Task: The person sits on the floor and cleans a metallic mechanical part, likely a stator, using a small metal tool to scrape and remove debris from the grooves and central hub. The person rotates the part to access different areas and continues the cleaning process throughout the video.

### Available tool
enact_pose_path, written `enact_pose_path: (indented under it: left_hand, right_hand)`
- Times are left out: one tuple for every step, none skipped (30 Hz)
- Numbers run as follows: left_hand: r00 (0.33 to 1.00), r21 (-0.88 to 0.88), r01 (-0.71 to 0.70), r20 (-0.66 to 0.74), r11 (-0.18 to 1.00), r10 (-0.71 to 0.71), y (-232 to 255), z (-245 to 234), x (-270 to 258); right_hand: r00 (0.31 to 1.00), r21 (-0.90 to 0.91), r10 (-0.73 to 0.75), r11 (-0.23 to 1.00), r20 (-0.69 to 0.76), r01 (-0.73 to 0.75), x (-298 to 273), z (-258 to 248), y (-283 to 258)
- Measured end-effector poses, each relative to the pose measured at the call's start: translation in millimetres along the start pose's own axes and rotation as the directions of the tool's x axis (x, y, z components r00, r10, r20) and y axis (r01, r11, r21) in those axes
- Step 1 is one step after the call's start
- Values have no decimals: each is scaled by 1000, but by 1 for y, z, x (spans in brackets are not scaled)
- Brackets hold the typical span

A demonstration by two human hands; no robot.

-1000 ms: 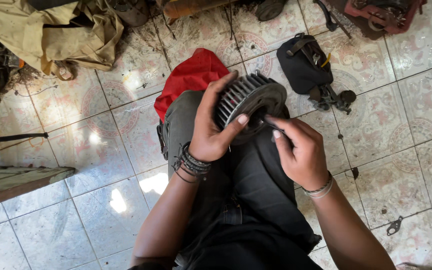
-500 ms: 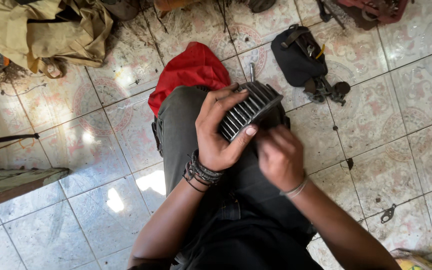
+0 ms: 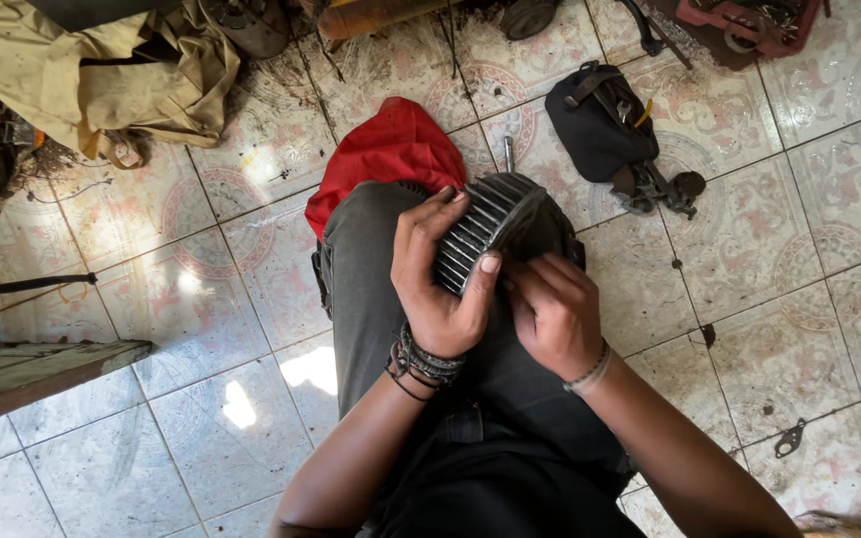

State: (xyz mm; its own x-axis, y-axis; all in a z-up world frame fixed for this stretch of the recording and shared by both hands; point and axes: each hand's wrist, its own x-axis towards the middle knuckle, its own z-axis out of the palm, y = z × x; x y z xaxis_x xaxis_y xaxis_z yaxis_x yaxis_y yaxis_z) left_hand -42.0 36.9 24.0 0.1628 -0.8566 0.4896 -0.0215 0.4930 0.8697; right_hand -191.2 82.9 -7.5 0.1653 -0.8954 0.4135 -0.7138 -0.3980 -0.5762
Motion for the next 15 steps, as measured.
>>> enact_pose_path:
  left_hand:
    - [1000,-2,0,-1,1000,0,2,2,-2]
    - [1000,15,12,-18,1000,-12,4,1,-3]
    - [999,31,24,-36,999,-23,6,1,-4]
    - [999,21,28,-31,999,-27,7,4,-5]
    - [999,30,41,-37,999,-40,9,7,-6]
    - [998,52,48,-47,998,-45,10,6,-6]
    - [998,55,46,-47,997,-44,11,5,-6]
    - [997,61,49,-55,997,-46,13,7,-4]
    - [997,67,52,-64,996,-48,14,8,-4]
    - [997,62,48,-61,997,-44,12,7,-5]
    - [997,74,44,-64,996,-39,9,5,-6]
    - [997,90,47,-70,995,-41,8,4,-7]
    - [997,89,50,-69,995,-44,8,6,-8]
    - [997,97,45,-74,994,-38,7,6,-8]
    - [996,106,41,-79,993,-33,6,6,-9]
  right_hand:
    - [1000,-2,0,1000,1,0,2,-10,-1]
    - [989,223,134,964,68,-146,5,-17,-3]
    - [956,422,244,858,165,-292,9,-25,-5]
    - [954,414,253,860,162,-298,9,-24,0]
    - [985,211,143,964,95,-160,8,-23,5]
    - [998,1,9,1000,55,-9,10,-18,8]
    - [999,4,8,1000,54,-8,4,-20,5]
    - [967,218,187,950,172,-222,0,-23,4]
    - [891,388,322,813,321,-434,-5,-27,2]
    - [892,387,323,815,315,-432,7,-30,-1]
    - [945,315,263,895,196,-315,18,-32,-4]
    - [978,225,187,953,88,-202,30,-36,-7]
    - [978,223,189,953,89,-205,21,-32,-9]
    - [965,228,192,946,177,-230,12,-26,-10]
    - [945,229,193,939,263,-255,4,-19,-11]
